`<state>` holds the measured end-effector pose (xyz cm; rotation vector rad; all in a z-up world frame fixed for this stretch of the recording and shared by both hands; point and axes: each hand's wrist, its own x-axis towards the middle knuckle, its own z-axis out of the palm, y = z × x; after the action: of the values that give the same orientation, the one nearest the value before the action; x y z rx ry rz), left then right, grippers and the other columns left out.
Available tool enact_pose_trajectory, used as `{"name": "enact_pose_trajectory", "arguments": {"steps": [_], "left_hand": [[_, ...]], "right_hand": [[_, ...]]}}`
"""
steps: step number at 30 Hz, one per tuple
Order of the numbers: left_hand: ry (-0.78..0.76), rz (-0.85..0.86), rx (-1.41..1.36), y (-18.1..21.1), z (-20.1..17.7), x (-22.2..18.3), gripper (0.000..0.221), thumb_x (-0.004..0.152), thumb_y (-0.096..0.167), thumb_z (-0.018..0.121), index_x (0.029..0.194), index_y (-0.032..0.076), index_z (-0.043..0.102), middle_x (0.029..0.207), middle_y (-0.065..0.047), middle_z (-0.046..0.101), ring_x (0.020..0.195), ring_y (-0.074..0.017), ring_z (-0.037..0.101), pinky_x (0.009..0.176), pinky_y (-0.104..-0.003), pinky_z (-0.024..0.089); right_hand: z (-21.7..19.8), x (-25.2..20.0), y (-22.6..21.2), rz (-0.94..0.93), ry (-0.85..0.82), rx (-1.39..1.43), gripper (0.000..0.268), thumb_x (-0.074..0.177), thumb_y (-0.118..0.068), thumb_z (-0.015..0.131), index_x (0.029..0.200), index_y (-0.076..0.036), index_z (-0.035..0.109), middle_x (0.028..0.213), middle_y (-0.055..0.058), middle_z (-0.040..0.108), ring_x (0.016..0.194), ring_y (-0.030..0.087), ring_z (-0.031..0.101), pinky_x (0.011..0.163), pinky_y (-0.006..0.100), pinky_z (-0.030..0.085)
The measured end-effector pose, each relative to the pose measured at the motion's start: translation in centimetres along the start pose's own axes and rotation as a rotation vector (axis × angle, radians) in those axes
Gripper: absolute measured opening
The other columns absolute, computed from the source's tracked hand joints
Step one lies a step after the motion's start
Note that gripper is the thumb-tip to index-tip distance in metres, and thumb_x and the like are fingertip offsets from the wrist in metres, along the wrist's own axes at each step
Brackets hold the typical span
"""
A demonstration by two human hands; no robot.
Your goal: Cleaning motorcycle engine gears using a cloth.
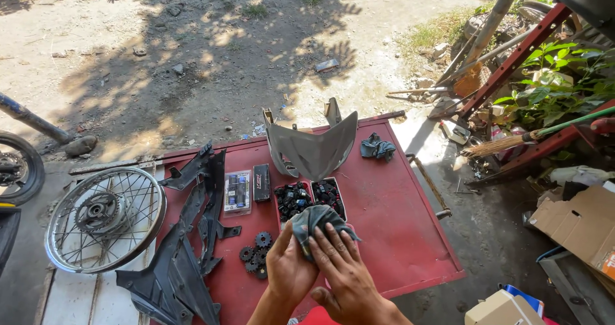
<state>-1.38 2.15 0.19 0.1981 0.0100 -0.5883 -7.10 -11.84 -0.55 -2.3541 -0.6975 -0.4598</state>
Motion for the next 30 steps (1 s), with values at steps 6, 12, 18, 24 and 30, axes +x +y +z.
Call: {"name": "enact_pose_trajectory", "arguments": {"steps": [6, 12, 18, 24, 30], "left_hand": [[0.118, -0.031, 0.084, -2.4, 0.0, 0.7, 0.071, 0.098, 0.043, 0.046, 0.154, 0.001, 0.041, 0.148, -0.02, 0.052, 0.14, -0.0331, 0.046, 0.118, -0.049, 0.031], [0.074, -0.003, -0.013, -7.2, -0.3, 2.2, 0.066, 0.1, 0.034, 0.046, 0.156, -0.001, 0.039, 0.153, -0.018, 0.051, 0.138, -0.0287, 0.048, 0.114, -0.043, 0.037], [0.356, 0.145, -0.088, -11.7, 2.3, 4.4, 0.059, 0.099, 0.023, 0.041, 0.153, 0.0, 0.043, 0.151, -0.019, 0.05, 0.137, -0.0301, 0.046, 0.116, -0.046, 0.034], [0.267, 0.136, -0.098, -15.2, 3.0, 6.2, 0.064, 0.099, 0.025, 0.04, 0.155, -0.005, 0.039, 0.153, -0.021, 0.048, 0.14, -0.0306, 0.045, 0.119, -0.045, 0.033], [0.281, 0.11, -0.064, -17.2, 4.3, 6.9, 0.061, 0.098, 0.021, 0.04, 0.154, -0.005, 0.042, 0.154, -0.022, 0.049, 0.141, -0.0323, 0.044, 0.119, -0.046, 0.031]], "right_hand": [[-1.7, 0.2, 2.9, 0.035, 0.007, -0.095, 0.072, 0.108, -0.049, 0.029, 0.154, 0.004, 0.039, 0.164, 0.025, 0.035, 0.158, 0.04, 0.02, 0.126, 0.055, 0.008], [-5.3, -1.2, 5.2, 0.042, -0.034, -0.045, 0.071, 0.107, -0.047, 0.033, 0.153, 0.006, 0.04, 0.165, 0.025, 0.033, 0.158, 0.043, 0.014, 0.125, 0.054, 0.01], [-8.3, -2.8, 8.8, -0.05, -0.09, -0.003, 0.07, 0.107, -0.045, 0.033, 0.152, 0.008, 0.039, 0.165, 0.026, 0.032, 0.158, 0.043, 0.014, 0.126, 0.055, 0.008], [-11.0, -4.1, 11.0, -0.041, -0.093, 0.059, 0.07, 0.108, -0.047, 0.031, 0.152, 0.007, 0.04, 0.165, 0.025, 0.032, 0.158, 0.042, 0.013, 0.125, 0.056, 0.008], [-11.8, -6.3, 12.3, 0.005, -0.058, 0.058, 0.069, 0.108, -0.046, 0.029, 0.152, 0.006, 0.041, 0.165, 0.024, 0.034, 0.158, 0.043, 0.014, 0.124, 0.057, 0.009]]}}
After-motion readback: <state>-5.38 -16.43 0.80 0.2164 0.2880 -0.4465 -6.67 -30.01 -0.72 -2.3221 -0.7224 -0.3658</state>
